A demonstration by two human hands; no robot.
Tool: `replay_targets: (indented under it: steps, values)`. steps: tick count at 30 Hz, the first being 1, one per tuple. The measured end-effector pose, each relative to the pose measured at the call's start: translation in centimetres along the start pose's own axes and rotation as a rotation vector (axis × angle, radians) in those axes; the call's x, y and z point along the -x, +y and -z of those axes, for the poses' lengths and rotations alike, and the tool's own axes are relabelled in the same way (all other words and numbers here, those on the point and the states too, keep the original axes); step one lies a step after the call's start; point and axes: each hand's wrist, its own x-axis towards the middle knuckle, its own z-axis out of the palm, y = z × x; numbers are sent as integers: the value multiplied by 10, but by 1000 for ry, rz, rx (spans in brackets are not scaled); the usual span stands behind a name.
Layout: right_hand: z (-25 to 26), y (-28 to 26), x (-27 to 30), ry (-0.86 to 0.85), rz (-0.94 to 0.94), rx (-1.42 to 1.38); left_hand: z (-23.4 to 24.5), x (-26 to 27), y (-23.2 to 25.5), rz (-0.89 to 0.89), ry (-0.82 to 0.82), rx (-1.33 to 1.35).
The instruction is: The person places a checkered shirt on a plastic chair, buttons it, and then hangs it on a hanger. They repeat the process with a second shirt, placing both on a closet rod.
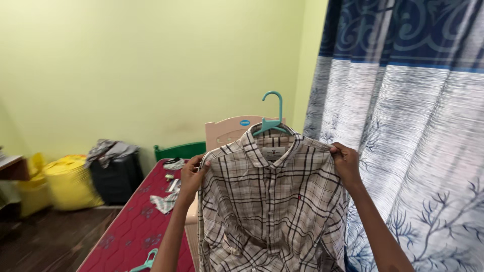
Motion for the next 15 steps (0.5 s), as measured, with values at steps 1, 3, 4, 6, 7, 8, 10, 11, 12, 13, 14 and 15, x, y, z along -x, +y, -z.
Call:
replay_targets:
  steps: [1,3,4,6,7,8,10,11,12,13,14,15]
  values:
    - [-4,1,-4,-4,-11,-4,2,3,3,46,-5,40]
    - [-12,7,-11,-35,-21,-12,4,12,6,94,30,92]
    - [-16,11,-13,-63,-19,-17,5,19,7,95,68,103]
    - [-31,13,-30,-97,38,-47,13,21,17,53,134,120]
    - [-37,14,-32,-113,74,-63,17,29,21,33,160,128]
    - [-45,13,-34,-127,110,-79,24,37,26,12,184,136]
    - [-63,3,-39,-161,203,-93,49,56,43,14,241,58]
    - [-73,-4,-42,-173,251,-101,63,65,53,13,268,19]
    - [-84,-13,-43,-204,237,-176,80,75,65,57,258,54]
    - [-97,-23,-45,-234,225,-249,100,84,77,98,247,92]
    - [-109,-34,-42,-265,211,-321,120,97,91,137,238,131]
    - [-122,-47,-43,-306,203,-368,143,110,106,91,236,51]
